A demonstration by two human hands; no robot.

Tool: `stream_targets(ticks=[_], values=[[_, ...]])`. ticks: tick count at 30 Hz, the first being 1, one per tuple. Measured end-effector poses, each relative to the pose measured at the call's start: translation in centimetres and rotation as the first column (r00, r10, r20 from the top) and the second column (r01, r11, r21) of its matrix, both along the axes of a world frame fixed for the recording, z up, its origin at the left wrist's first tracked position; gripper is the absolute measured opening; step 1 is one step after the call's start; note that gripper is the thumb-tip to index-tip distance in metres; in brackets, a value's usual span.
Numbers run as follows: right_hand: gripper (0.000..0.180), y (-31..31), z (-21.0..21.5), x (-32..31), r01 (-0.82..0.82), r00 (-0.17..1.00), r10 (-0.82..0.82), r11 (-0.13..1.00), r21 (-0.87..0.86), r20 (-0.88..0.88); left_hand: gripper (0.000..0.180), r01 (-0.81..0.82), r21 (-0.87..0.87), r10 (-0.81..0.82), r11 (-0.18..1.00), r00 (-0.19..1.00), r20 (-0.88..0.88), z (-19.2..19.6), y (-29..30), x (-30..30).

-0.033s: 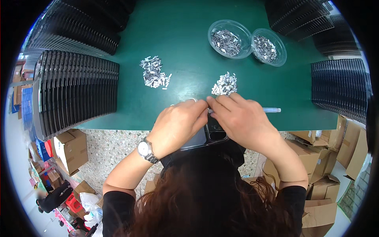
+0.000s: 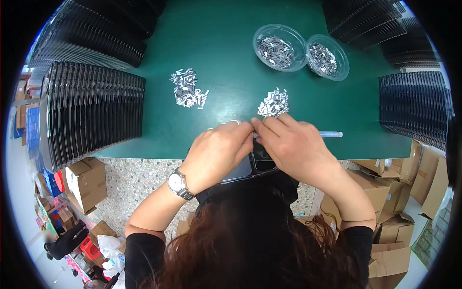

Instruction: The person is assembling small components onto clear and black phone cases at a manufacturing workstation.

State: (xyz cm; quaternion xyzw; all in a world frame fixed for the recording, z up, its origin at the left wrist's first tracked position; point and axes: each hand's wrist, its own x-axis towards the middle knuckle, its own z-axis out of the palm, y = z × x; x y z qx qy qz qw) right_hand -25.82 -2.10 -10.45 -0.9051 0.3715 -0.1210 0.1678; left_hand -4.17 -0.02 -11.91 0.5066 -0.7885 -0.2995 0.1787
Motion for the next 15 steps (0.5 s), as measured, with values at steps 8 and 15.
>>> stream_targets(ticks=[8, 15], values=[[0.018, 0.4, -2.2, 1.5, 0.163, 0.986, -0.163, 0.987, 0.006, 0.046, 0.010, -0.041, -0.101, 0.055, 0.994, 0.989, 0.139, -0.3, 0.0, -0.6], [0.023, 0.2, -2.2, 1.8, 0.139, 0.988, -0.143, 0.989, 0.057, 0.065, 0.010, -0.060, -0.056, 0.066, 0.997, 0.992, 0.104, 0.0, 0.3, 0.4]])
